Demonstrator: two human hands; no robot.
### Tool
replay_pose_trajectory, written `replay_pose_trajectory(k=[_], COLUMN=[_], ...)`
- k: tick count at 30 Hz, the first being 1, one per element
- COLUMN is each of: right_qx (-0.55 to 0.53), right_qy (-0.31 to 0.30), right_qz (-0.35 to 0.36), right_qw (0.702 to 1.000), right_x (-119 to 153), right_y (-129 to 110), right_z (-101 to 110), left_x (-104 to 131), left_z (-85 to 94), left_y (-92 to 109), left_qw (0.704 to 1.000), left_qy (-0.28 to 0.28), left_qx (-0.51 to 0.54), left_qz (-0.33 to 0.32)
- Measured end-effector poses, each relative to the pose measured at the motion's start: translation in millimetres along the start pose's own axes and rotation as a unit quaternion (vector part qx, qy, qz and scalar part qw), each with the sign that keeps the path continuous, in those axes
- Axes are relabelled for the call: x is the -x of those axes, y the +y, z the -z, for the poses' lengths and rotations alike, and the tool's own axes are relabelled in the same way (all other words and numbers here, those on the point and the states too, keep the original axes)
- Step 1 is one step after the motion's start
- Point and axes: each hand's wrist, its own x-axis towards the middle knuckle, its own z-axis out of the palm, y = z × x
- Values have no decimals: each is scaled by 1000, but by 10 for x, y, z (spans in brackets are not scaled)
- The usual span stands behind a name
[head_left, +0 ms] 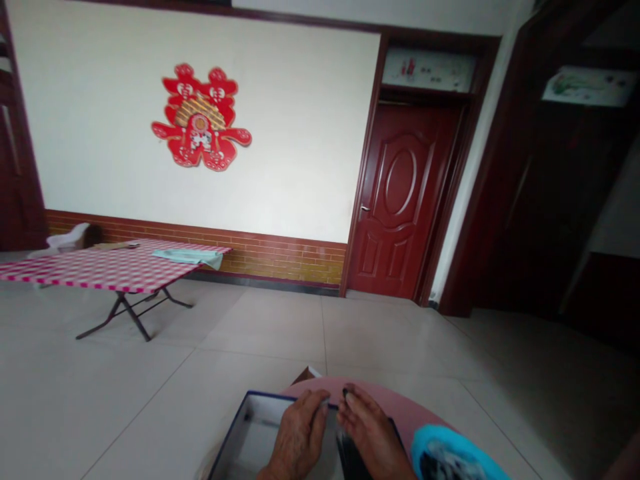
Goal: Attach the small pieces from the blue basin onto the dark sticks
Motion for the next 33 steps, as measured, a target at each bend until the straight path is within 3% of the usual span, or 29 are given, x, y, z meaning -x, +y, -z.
replay_pose_trajectory(k=[9,20,26,33], right_qx=[69,187,301,382], right_qy=[-17,-39,-43,-22], right_qz=[15,55,86,118], right_qw=[997,980,949,916], right_x=[57,81,75,34], right_y=[64,103,54,42], right_z=[55,94,87,69], left_x=[35,-14,-62,-18], left_z=[-14,42,130,85], left_y=[52,92,164,108], left_qw=[999,994,992,990], left_qy=[-39,-91,-123,-141], left_qx=[-13,53,27,3], left_qz=[-3,12,8,22])
